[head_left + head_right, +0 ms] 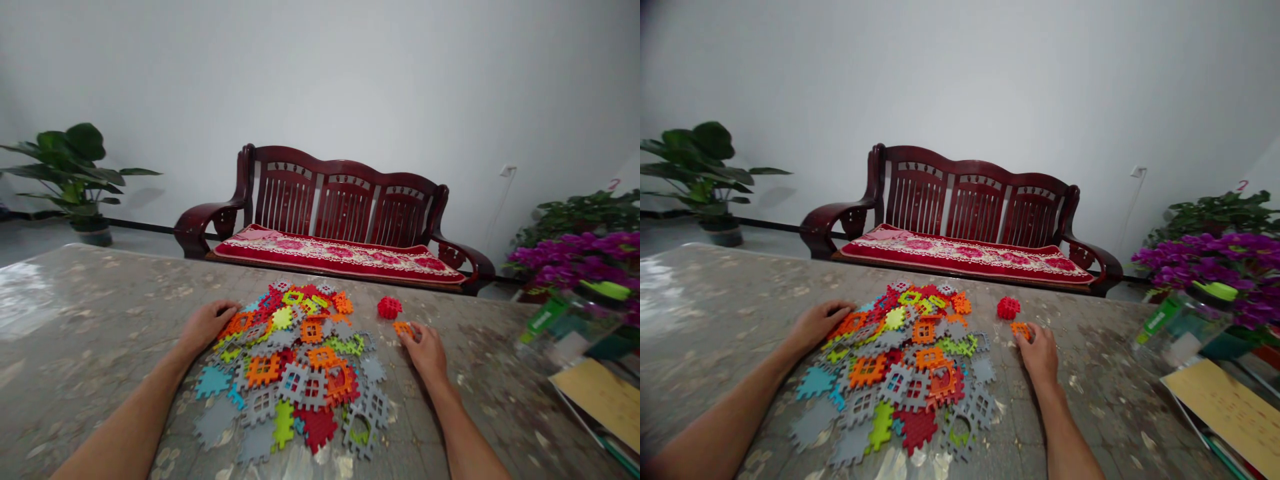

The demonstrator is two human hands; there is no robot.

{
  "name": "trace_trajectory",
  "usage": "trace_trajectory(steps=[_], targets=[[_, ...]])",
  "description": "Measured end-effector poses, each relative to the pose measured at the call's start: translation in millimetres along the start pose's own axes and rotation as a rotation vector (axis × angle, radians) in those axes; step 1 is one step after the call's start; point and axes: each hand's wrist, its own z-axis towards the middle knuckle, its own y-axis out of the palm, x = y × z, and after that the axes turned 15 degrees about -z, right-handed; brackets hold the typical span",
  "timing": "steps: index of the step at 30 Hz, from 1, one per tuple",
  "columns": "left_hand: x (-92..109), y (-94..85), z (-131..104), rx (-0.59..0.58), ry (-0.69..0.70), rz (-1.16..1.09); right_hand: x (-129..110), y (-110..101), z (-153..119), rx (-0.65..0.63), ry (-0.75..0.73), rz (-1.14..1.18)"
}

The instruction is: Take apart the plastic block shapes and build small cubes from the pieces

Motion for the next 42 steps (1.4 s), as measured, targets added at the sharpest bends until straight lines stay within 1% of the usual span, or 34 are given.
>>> trace_trajectory(steps=[2, 6, 10, 13, 17, 20, 22, 25, 27, 30, 32, 35, 37, 39, 42], targets=[[0, 0.3, 0, -0.001, -0.005, 0.005, -7, -6, -4, 0.021, -0.014, 0.06], [-2, 1.3, 2, -0.008, -0.031, 0.013, -30, -14, -14, -0.011, -0.153, 0.194], [-3, 2.1, 2, 0.0, -0.016, 0.02, -51, -14, -23, -0.076, -0.285, 0.255], [1, 1.9, 0, 0.006, -0.002, 0.038, -57, -14, -26, -0.099, -0.343, 0.257], [8, 1.3, -2, 0.002, -0.012, 0.058, -56, -13, -25, -0.09, -0.356, 0.247], [12, 0.7, -3, -0.003, -0.023, 0.05, -59, -9, -21, -0.124, -0.357, 0.279], [13, 0.3, -3, -0.001, -0.028, 0.052, -66, -3, -17, -0.138, -0.285, 0.322], [13, 0.1, -3, -0.013, -0.036, 0.047, -82, 8, -12, -0.157, -0.153, 0.418], [12, 0.4, -3, -0.019, -0.044, 0.038, -95, 15, -9, -0.227, -0.143, 0.469], [10, 0.9, -3, -0.015, -0.048, 0.031, -114, 24, -5, -0.368, -0.191, 0.472], [9, 1.0, -2, -0.015, -0.045, 0.031, -122, 27, -3, -0.413, -0.205, 0.455], [8, 0.9, -2, -0.019, -0.036, 0.035, -127, 24, -5, -0.412, -0.193, 0.428], [8, 0.9, -2, -0.015, -0.03, 0.033, -129, 17, -9, -0.38, -0.189, 0.391], [7, 1.2, -2, -0.003, -0.029, 0.032, -133, 8, -14, -0.328, -0.227, 0.347], [6, 1.8, -1, 0.012, -0.028, 0.027, -145, -6, -21, -0.254, -0.346, 0.337]])
